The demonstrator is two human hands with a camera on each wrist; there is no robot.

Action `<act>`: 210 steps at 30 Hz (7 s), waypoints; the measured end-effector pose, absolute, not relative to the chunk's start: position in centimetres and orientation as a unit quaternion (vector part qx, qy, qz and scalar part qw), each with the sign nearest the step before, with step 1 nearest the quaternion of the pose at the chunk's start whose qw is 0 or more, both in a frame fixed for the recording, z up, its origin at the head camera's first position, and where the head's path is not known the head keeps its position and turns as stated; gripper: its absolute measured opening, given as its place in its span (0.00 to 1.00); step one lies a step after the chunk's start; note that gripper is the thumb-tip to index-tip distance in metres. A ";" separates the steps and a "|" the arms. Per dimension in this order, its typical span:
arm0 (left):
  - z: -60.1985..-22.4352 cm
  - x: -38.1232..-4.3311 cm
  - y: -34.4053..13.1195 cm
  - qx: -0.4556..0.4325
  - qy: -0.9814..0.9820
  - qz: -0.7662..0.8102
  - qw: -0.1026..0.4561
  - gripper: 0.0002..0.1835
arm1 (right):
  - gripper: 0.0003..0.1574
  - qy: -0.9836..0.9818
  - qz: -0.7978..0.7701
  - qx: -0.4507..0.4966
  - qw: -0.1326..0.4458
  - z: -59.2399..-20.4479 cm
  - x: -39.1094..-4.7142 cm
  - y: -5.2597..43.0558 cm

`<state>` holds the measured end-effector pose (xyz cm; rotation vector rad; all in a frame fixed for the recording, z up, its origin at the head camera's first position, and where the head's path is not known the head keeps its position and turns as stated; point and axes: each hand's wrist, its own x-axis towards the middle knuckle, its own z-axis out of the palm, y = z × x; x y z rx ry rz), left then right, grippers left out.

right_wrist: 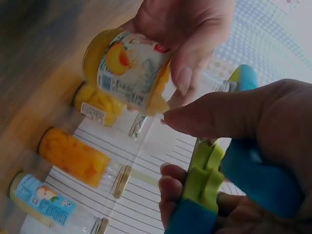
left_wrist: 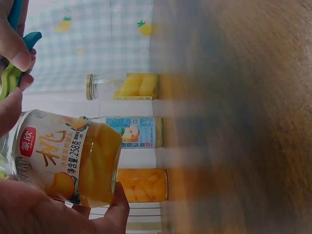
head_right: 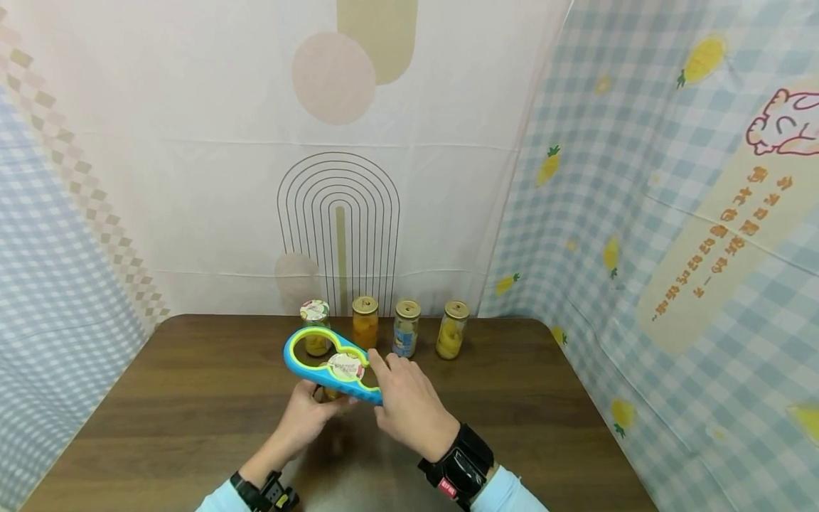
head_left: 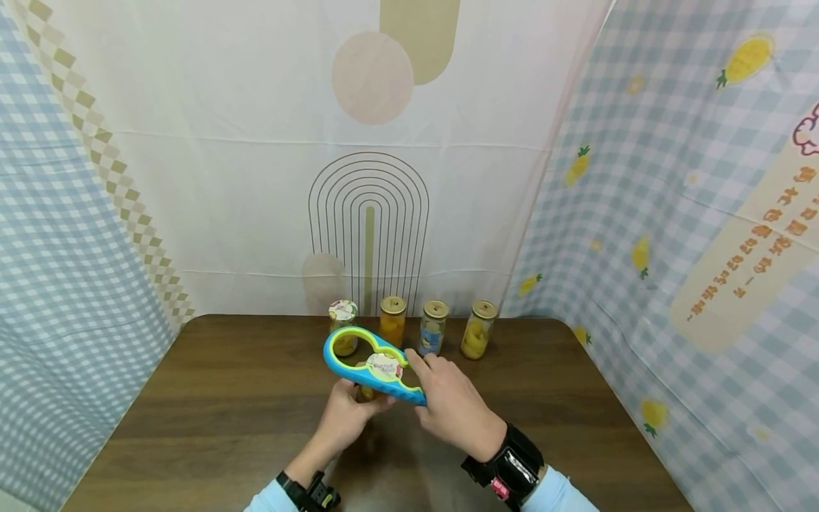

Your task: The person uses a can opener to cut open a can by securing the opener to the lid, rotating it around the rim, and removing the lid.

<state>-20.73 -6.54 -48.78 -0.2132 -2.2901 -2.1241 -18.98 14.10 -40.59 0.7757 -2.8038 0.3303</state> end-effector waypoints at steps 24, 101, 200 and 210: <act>-49.0 -19.9 -10.0 -0.269 -0.700 -0.649 -0.125 0.27 | 0.55 -0.912 0.092 0.397 0.047 -39.7 -20.3 16.4; -50.1 -18.3 -16.8 0.020 -0.799 -0.600 0.031 0.35 | 0.58 -0.966 0.150 0.168 0.128 -44.1 -21.8 25.4; -52.1 -32.6 -21.7 0.096 -0.807 -0.580 0.061 0.37 | 0.56 -0.970 0.130 0.179 0.098 -44.6 -21.9 24.3; -51.5 -31.2 -20.4 0.139 -0.811 -0.558 0.111 0.59 | 0.57 -0.967 0.131 0.188 0.112 -44.4 -22.2 24.1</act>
